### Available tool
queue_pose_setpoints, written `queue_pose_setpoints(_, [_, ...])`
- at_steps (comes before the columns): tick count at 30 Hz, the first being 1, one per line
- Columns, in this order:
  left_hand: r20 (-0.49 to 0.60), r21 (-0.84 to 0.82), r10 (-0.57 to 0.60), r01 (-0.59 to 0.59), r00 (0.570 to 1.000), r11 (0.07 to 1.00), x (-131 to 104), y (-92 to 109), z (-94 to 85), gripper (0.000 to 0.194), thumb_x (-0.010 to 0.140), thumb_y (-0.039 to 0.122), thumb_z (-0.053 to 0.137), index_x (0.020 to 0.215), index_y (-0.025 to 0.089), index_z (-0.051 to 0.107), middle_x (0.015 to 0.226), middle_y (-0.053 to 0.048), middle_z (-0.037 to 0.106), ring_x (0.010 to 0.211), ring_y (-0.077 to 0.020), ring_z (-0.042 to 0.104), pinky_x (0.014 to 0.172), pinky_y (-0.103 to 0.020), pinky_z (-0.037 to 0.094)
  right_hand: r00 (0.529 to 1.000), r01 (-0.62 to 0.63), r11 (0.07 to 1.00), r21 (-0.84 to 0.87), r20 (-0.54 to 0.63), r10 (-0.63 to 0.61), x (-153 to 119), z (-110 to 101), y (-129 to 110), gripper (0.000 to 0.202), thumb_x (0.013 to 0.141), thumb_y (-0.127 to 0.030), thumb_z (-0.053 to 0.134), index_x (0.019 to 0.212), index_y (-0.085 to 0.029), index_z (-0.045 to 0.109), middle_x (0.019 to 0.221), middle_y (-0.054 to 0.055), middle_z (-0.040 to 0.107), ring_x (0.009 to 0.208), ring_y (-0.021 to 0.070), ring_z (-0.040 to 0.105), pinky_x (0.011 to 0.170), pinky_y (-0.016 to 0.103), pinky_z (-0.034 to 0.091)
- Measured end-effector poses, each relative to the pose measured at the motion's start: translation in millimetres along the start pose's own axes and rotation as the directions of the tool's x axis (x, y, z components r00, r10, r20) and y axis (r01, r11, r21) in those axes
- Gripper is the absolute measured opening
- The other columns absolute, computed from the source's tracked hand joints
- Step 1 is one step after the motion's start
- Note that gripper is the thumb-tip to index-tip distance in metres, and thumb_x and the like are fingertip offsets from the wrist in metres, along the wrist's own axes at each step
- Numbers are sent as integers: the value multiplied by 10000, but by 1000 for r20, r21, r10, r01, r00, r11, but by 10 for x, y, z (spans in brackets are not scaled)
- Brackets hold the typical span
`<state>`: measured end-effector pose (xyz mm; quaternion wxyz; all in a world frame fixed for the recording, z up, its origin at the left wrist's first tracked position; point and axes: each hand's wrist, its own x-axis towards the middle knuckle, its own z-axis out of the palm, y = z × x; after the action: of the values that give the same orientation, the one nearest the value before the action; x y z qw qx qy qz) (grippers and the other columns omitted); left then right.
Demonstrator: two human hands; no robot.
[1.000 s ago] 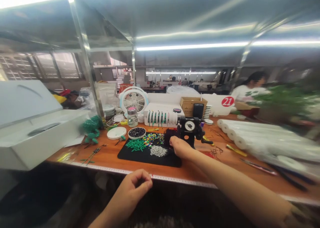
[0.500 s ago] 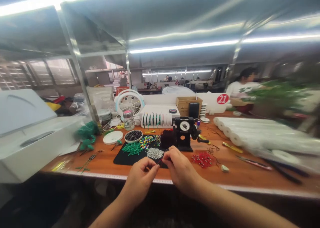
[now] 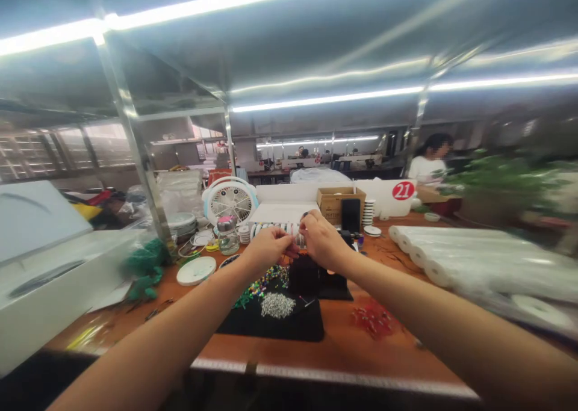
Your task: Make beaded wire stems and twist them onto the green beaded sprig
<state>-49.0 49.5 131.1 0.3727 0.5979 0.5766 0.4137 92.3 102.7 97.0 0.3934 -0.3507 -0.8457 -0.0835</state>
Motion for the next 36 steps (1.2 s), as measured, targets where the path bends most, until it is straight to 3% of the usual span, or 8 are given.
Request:
queue_pose_setpoints(4, [-20, -8, -21, 21, 1000, 1000, 294, 115, -20, 146, 804, 136, 505, 659, 150, 504, 572, -23, 633, 529, -135, 628, 486, -235, 497, 996, -52, 999, -12, 75, 53, 290, 63, 183, 117, 819, -59, 447, 871, -123, 530, 916, 88, 500, 790, 177, 522, 736, 281, 424])
queue_pose_setpoints(12, [-92, 65, -19, 25, 996, 998, 453, 30, 47, 176, 762, 95, 503, 597, 156, 494, 453, 11, 576, 374, -112, 553, 403, -219, 461, 987, -72, 994, -82, 140, 83, 352, 92, 231, 104, 855, -98, 453, 909, -106, 542, 960, 113, 509, 807, 196, 543, 735, 290, 417])
queue_pose_setpoints(21, [-67, -13, -41, 40, 997, 999, 368, -58, 127, 169, 733, 73, 525, 580, 144, 529, 469, 7, 589, 410, -113, 575, 428, -215, 485, 981, -46, 992, -114, 184, 67, 401, 86, 213, 126, 861, -102, 448, 934, -99, 551, 985, 134, 534, 826, 209, 565, 734, 289, 410])
queue_pose_setpoints(28, [-59, -104, -139, 132, 989, 986, 223, -401, 326, 131, 790, 106, 512, 669, 156, 507, 512, -17, 643, 444, -144, 623, 442, -241, 502, 983, -28, 993, -113, 179, 48, 369, 84, 216, 215, 876, -89, 390, 968, -147, 575, 955, 94, 573, 834, 199, 564, 734, 271, 389])
queue_pose_setpoints(36, [-111, -84, -90, 81, 990, 993, 256, -520, 332, 140, 783, 114, 539, 648, 149, 548, 532, -14, 647, 448, -139, 618, 459, -234, 505, 975, 67, 989, -130, 221, -37, 349, 70, 215, 241, 853, -82, 414, 972, -174, 603, 929, 82, 590, 817, 194, 562, 691, 258, 372])
